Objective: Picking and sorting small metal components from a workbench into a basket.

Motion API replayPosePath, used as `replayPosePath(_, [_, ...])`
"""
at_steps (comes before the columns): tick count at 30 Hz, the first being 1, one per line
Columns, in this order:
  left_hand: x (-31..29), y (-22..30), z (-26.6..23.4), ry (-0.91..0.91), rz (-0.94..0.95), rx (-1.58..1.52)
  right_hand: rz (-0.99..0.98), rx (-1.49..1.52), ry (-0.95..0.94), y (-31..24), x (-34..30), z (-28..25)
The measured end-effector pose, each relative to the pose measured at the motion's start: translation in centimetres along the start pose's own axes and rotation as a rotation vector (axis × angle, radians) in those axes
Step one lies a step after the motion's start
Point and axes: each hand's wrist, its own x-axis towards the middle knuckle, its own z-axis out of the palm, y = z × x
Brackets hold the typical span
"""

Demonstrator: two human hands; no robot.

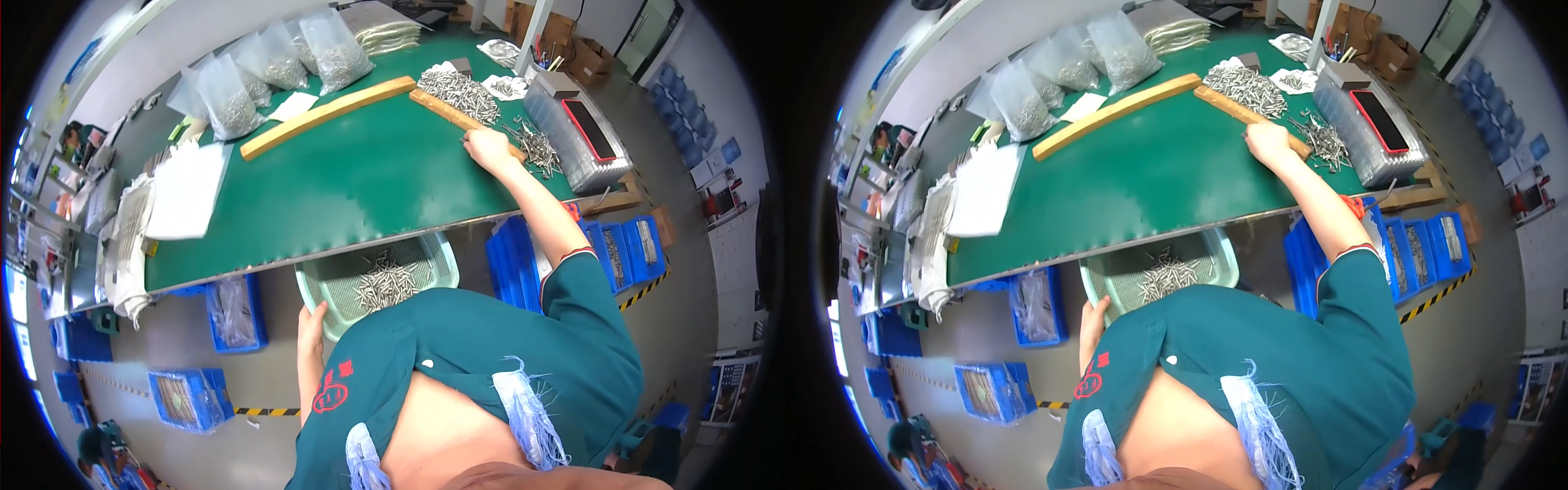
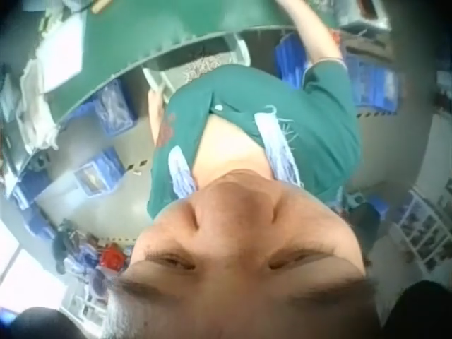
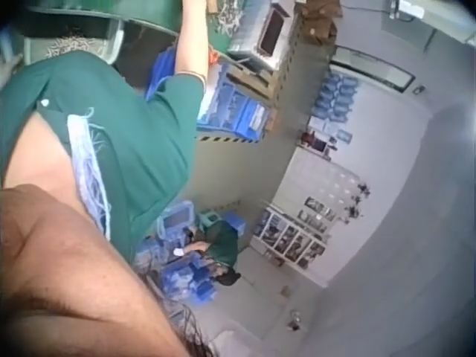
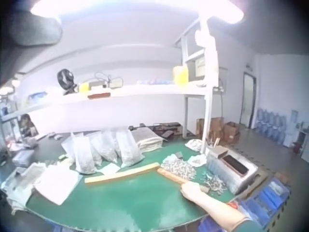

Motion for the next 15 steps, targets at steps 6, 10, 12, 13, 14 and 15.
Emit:
replayPosePath(6, [-1.1, 1.7, 0.7, 0.069, -0.078, 0.08, -0.014, 0.268, -0.007, 2.5, 3.4, -6.2])
replayPosePath(10, [-0.1, 1.2, 0.3, 0.006, -0.064, 0.07, 0.266, 0.441, 0.296, 9.8, 6.7, -12.7])
replayPosePath(12, [-0.8, 3.2, 1.7, 0.09, -0.13, 0.166, 0.362, 0.389, 0.533, 14.9, 8.3, -13.1])
replayPosePath(13, [-0.5, 2.2, 1.1, 0.111, -0.112, 0.167, 0.433, 0.359, 0.55, 15.7, 8.9, -13.9])
replayPosePath(14, [0.1, 1.0, 0.3, 0.106, -0.11, 0.17, 0.495, 0.277, 0.584, 17.3, 9.5, -14.1])
replayPosePath(15, [0.8, -0.1, -0.4, 0.097, -0.117, 0.18, 0.509, 0.208, 0.589, 18.3, 9.9, -14.2])
